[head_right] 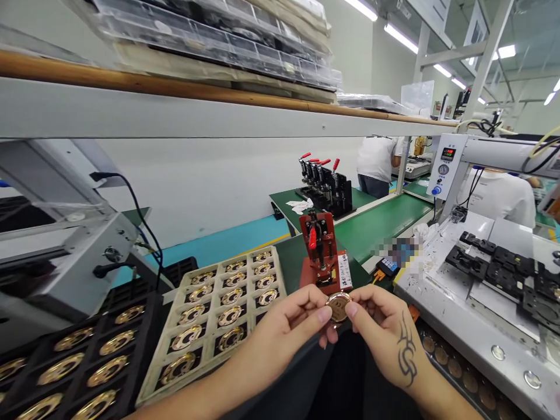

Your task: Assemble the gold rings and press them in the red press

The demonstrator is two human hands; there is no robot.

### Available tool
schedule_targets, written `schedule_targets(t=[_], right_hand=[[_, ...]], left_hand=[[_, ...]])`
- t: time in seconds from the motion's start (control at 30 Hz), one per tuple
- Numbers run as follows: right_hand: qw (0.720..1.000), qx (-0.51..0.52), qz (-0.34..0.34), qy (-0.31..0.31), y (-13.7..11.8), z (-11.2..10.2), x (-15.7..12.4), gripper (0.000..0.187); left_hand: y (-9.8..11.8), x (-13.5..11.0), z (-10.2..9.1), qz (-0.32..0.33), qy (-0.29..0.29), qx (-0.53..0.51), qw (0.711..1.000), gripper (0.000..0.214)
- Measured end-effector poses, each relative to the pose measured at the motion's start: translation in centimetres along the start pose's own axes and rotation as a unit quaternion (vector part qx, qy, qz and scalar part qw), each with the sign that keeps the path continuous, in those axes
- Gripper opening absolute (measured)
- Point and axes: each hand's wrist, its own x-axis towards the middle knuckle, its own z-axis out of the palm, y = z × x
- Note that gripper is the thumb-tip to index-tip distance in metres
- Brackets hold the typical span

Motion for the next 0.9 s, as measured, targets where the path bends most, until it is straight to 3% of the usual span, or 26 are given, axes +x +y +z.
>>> schedule_targets(t=[0.27,0.6,0.9], right_hand=[[1.000,-0.025,0.001,0.001,-0.6,-0.3,-0.4,0.032],[0.999,-0.039,-0.013,-0.015,-0.4,-0.2,-0.6,0.031],[0.999,-0.038,-0.020,-0.019,-0.7,0.0,-0.7,0.030]], left_hand=[[0.2,-0.5,0.3,-0.013,-0.013,0.004,1.000,0.048],[-0.1,-1.0,-0.1,0.049,-0.006,0.074,0.996,0.029],[0.6,-1.4,-0.3,0.083,0.012,0.149,0.985,0.025]])
